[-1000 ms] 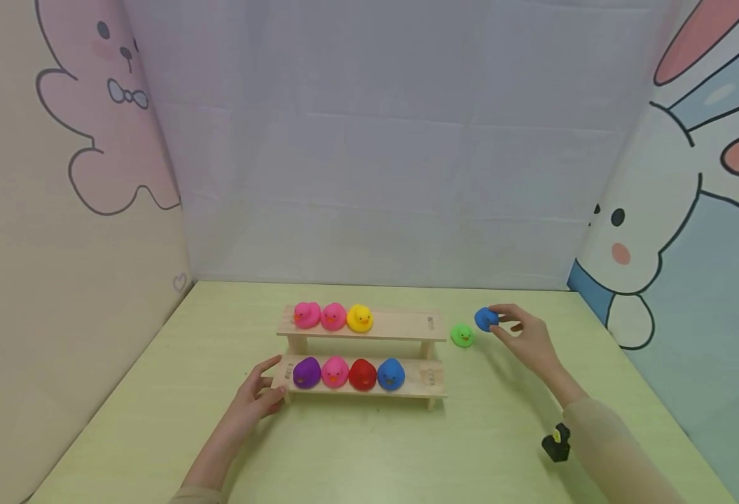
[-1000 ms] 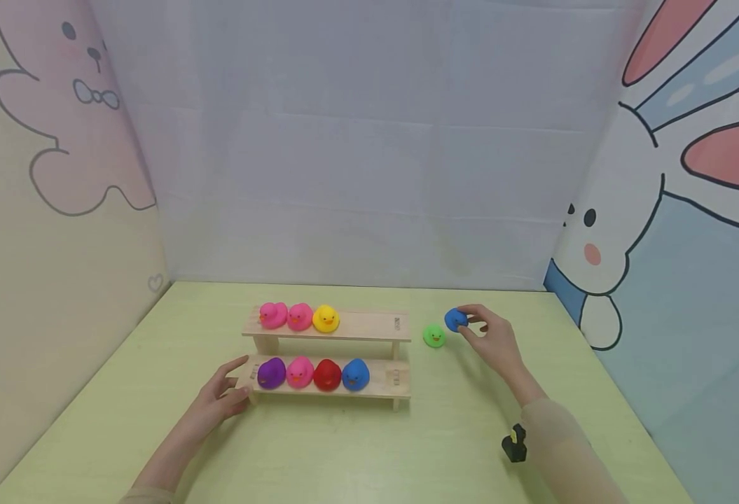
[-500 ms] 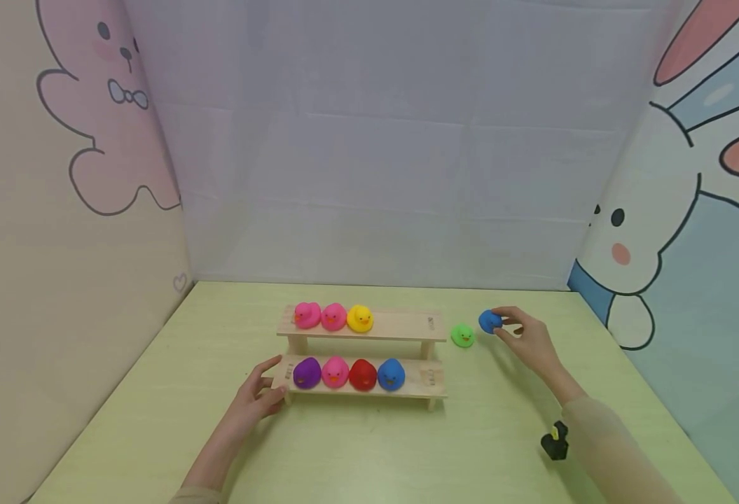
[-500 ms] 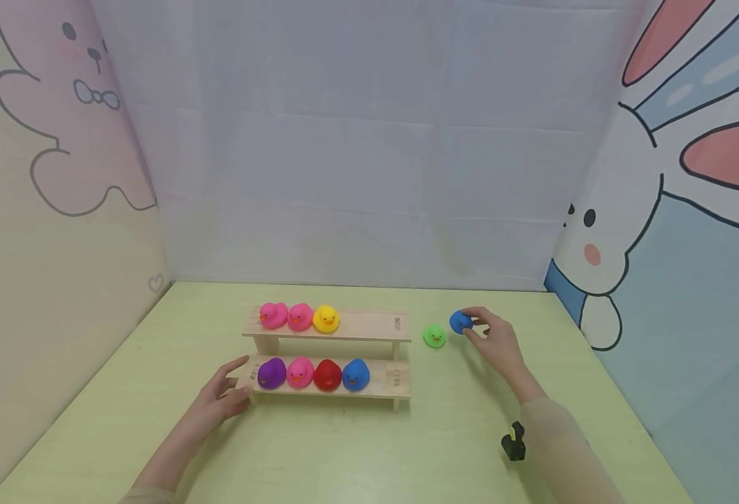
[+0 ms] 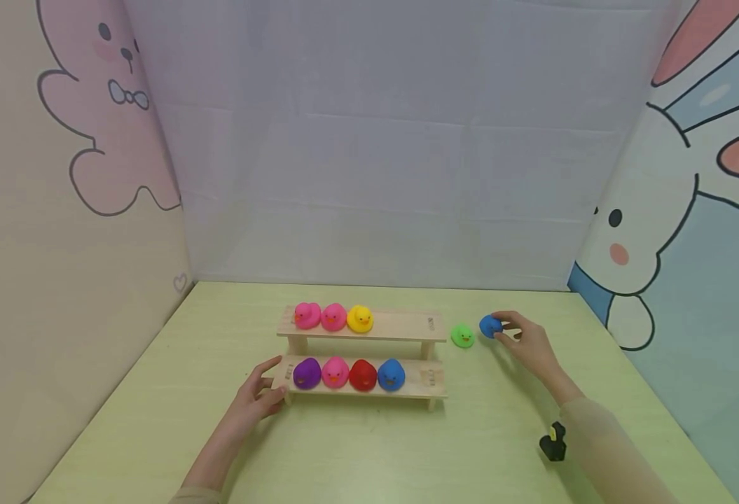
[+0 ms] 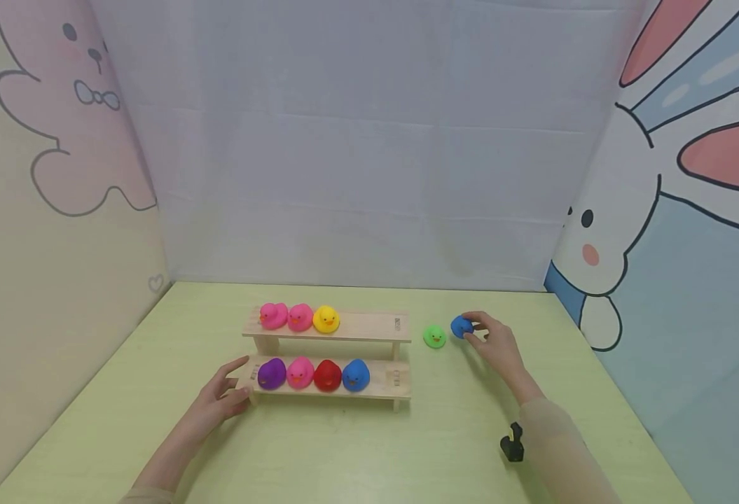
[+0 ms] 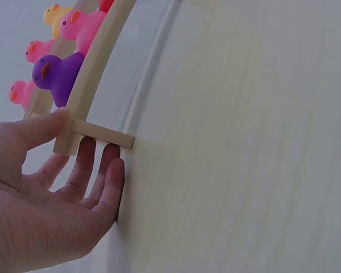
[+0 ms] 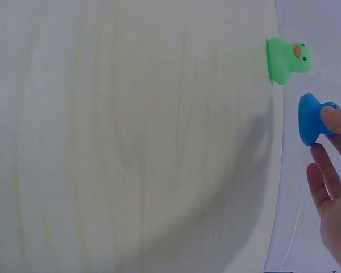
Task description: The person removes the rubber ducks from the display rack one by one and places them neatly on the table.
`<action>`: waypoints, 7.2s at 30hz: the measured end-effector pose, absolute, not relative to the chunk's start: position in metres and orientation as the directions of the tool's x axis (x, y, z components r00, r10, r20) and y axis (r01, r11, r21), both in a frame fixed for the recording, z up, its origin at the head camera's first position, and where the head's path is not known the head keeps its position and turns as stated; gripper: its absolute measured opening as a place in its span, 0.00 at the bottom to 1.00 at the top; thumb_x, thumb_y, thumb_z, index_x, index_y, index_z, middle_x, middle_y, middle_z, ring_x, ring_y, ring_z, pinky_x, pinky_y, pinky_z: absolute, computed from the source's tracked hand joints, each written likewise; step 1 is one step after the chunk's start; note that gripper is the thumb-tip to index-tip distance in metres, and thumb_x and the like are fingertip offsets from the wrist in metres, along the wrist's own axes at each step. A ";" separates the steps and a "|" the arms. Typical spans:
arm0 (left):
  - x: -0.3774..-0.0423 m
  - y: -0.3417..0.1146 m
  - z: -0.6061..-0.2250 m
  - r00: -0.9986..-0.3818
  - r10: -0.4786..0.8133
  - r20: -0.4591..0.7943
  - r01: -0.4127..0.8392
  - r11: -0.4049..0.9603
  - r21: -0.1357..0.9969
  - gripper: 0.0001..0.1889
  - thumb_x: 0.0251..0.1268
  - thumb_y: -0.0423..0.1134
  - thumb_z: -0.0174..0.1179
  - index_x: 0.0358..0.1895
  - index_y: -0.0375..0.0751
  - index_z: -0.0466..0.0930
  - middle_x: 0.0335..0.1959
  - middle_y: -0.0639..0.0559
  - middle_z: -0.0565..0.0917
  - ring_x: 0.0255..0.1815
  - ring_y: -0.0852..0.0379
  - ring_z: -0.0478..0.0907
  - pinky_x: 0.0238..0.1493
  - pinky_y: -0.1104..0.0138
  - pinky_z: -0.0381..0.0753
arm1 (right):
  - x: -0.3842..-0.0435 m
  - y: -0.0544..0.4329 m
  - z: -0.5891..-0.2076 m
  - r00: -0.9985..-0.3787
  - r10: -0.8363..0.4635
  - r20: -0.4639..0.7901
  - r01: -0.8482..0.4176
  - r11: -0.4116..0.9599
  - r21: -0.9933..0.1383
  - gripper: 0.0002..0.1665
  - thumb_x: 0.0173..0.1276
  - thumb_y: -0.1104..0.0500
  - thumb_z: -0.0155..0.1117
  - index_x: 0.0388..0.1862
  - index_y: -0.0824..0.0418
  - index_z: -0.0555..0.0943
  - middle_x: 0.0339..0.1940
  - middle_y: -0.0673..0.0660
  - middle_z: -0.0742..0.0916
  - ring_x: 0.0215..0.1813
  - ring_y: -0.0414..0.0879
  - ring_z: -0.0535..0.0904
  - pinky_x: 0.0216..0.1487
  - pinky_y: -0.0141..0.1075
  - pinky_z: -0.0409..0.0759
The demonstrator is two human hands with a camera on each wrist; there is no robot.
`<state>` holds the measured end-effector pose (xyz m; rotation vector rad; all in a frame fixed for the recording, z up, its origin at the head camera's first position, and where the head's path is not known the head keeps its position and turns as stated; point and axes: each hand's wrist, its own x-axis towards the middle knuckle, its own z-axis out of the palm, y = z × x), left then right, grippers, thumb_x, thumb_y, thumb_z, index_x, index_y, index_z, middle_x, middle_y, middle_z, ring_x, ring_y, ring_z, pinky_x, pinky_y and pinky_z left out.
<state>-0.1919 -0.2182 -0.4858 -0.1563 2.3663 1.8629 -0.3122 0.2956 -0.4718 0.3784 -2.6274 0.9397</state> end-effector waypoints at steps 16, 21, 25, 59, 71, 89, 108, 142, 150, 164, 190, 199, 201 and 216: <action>-0.191 -0.218 -0.485 -0.986 -0.001 -0.166 -0.162 0.242 0.957 0.32 0.73 0.34 0.54 0.77 0.52 0.55 0.56 0.37 0.76 0.51 0.51 0.81 0.54 0.58 0.84 | -0.309 0.296 -0.479 -0.935 -0.141 0.326 -0.309 0.775 -0.551 0.22 0.68 0.66 0.63 0.61 0.64 0.77 0.57 0.67 0.85 0.53 0.62 0.82 0.48 0.50 0.80; -0.191 -0.218 -0.485 -0.985 -0.006 -0.173 -0.169 0.241 0.956 0.32 0.73 0.35 0.54 0.76 0.53 0.55 0.56 0.38 0.77 0.51 0.53 0.81 0.53 0.60 0.84 | -0.308 0.296 -0.480 -0.933 -0.145 0.330 -0.316 0.769 -0.555 0.22 0.68 0.66 0.64 0.60 0.64 0.77 0.56 0.67 0.85 0.53 0.62 0.82 0.49 0.53 0.81; -0.191 -0.218 -0.485 -0.985 -0.003 -0.173 -0.168 0.250 0.954 0.32 0.73 0.35 0.54 0.77 0.52 0.54 0.57 0.37 0.76 0.52 0.52 0.81 0.54 0.57 0.83 | -0.307 0.296 -0.481 -0.936 -0.156 0.317 -0.319 0.759 -0.568 0.21 0.67 0.67 0.64 0.60 0.65 0.77 0.56 0.68 0.84 0.52 0.63 0.82 0.48 0.55 0.82; -0.192 -0.218 -0.486 -0.985 -0.009 -0.170 -0.167 0.236 0.957 0.32 0.73 0.34 0.54 0.76 0.54 0.55 0.57 0.38 0.76 0.52 0.52 0.80 0.54 0.59 0.83 | -0.303 0.296 -0.479 -0.952 -0.154 0.266 -0.286 0.757 -0.587 0.22 0.69 0.66 0.61 0.62 0.65 0.76 0.58 0.69 0.83 0.55 0.65 0.81 0.52 0.57 0.81; -0.192 -0.217 -0.485 -0.984 -0.014 -0.175 -0.174 0.228 0.958 0.32 0.73 0.34 0.54 0.76 0.55 0.56 0.57 0.39 0.76 0.52 0.53 0.80 0.55 0.59 0.83 | -0.304 0.299 -0.482 -0.949 -0.160 0.271 -0.295 0.755 -0.586 0.25 0.68 0.66 0.63 0.64 0.65 0.75 0.61 0.69 0.81 0.58 0.66 0.79 0.53 0.57 0.81; -0.190 -0.218 -0.482 -0.987 -0.003 -0.162 -0.159 0.221 0.962 0.32 0.72 0.35 0.55 0.76 0.55 0.56 0.56 0.38 0.76 0.51 0.53 0.80 0.56 0.57 0.83 | -0.307 0.293 -0.468 -0.934 -0.163 0.319 -0.329 0.741 -0.585 0.30 0.67 0.64 0.66 0.67 0.63 0.72 0.64 0.69 0.79 0.62 0.65 0.75 0.58 0.59 0.77; -0.192 -0.218 -0.484 -0.988 0.002 -0.154 -0.150 0.221 0.964 0.33 0.72 0.34 0.55 0.76 0.53 0.55 0.56 0.38 0.77 0.50 0.53 0.81 0.53 0.60 0.84 | -0.303 0.253 -0.442 -0.863 -0.236 0.448 -0.473 0.691 -0.547 0.29 0.65 0.63 0.69 0.66 0.61 0.75 0.62 0.65 0.81 0.59 0.61 0.77 0.54 0.57 0.80; -0.192 -0.218 -0.485 -0.987 0.001 -0.158 -0.154 0.217 0.964 0.32 0.72 0.34 0.55 0.76 0.54 0.56 0.56 0.37 0.76 0.52 0.52 0.81 0.55 0.58 0.84 | -0.296 0.169 -0.411 -0.715 -0.316 0.623 -0.692 0.447 -0.567 0.27 0.64 0.65 0.69 0.63 0.59 0.77 0.60 0.59 0.83 0.56 0.55 0.79 0.48 0.48 0.83; -0.192 -0.218 -0.485 -0.987 -0.002 -0.158 -0.155 0.217 0.964 0.32 0.72 0.35 0.55 0.76 0.55 0.56 0.56 0.38 0.76 0.52 0.52 0.81 0.56 0.57 0.83 | -0.299 0.147 -0.407 -0.768 -0.317 0.557 -0.641 0.385 -0.664 0.27 0.65 0.61 0.69 0.63 0.57 0.77 0.60 0.59 0.83 0.57 0.59 0.79 0.51 0.50 0.83; -0.191 -0.219 -0.485 -0.988 0.006 -0.153 -0.148 0.218 0.965 0.32 0.72 0.34 0.55 0.76 0.53 0.55 0.57 0.37 0.76 0.53 0.51 0.81 0.56 0.57 0.83 | -0.274 0.099 -0.375 -0.831 -0.395 0.391 -0.529 0.348 -0.774 0.28 0.69 0.62 0.65 0.67 0.63 0.72 0.64 0.64 0.79 0.53 0.59 0.78 0.52 0.42 0.80; -0.192 -0.218 -0.485 -0.986 0.004 -0.168 -0.163 0.224 0.961 0.33 0.73 0.34 0.54 0.77 0.52 0.54 0.57 0.37 0.76 0.52 0.53 0.81 0.56 0.56 0.83 | -0.304 0.087 -0.409 -0.840 -0.463 0.282 -0.456 0.321 -0.830 0.28 0.68 0.54 0.67 0.67 0.47 0.73 0.65 0.52 0.80 0.50 0.48 0.76 0.50 0.34 0.78; -0.193 -0.218 -0.483 -0.985 -0.011 -0.170 -0.168 0.214 0.962 0.33 0.72 0.35 0.55 0.76 0.55 0.55 0.56 0.39 0.76 0.51 0.53 0.81 0.56 0.58 0.83 | -0.303 0.086 -0.407 -0.849 -0.472 0.238 -0.427 0.346 -0.836 0.25 0.67 0.53 0.68 0.63 0.46 0.77 0.60 0.47 0.82 0.48 0.47 0.76 0.49 0.34 0.79; -0.193 -0.218 -0.482 -0.986 -0.006 -0.166 -0.164 0.212 0.963 0.33 0.72 0.35 0.55 0.77 0.54 0.55 0.56 0.38 0.76 0.51 0.53 0.81 0.56 0.59 0.83 | -0.302 0.085 -0.407 -0.850 -0.474 0.231 -0.421 0.348 -0.837 0.25 0.67 0.53 0.68 0.63 0.47 0.77 0.59 0.46 0.83 0.48 0.47 0.76 0.49 0.35 0.79; -0.192 -0.219 -0.483 -0.987 0.015 -0.162 -0.155 0.215 0.964 0.33 0.73 0.33 0.54 0.77 0.51 0.53 0.55 0.38 0.76 0.52 0.52 0.80 0.54 0.61 0.84 | -0.301 0.081 -0.409 -0.860 -0.461 0.219 -0.410 0.368 -0.835 0.23 0.67 0.53 0.68 0.61 0.43 0.79 0.51 0.47 0.84 0.44 0.47 0.77 0.46 0.34 0.79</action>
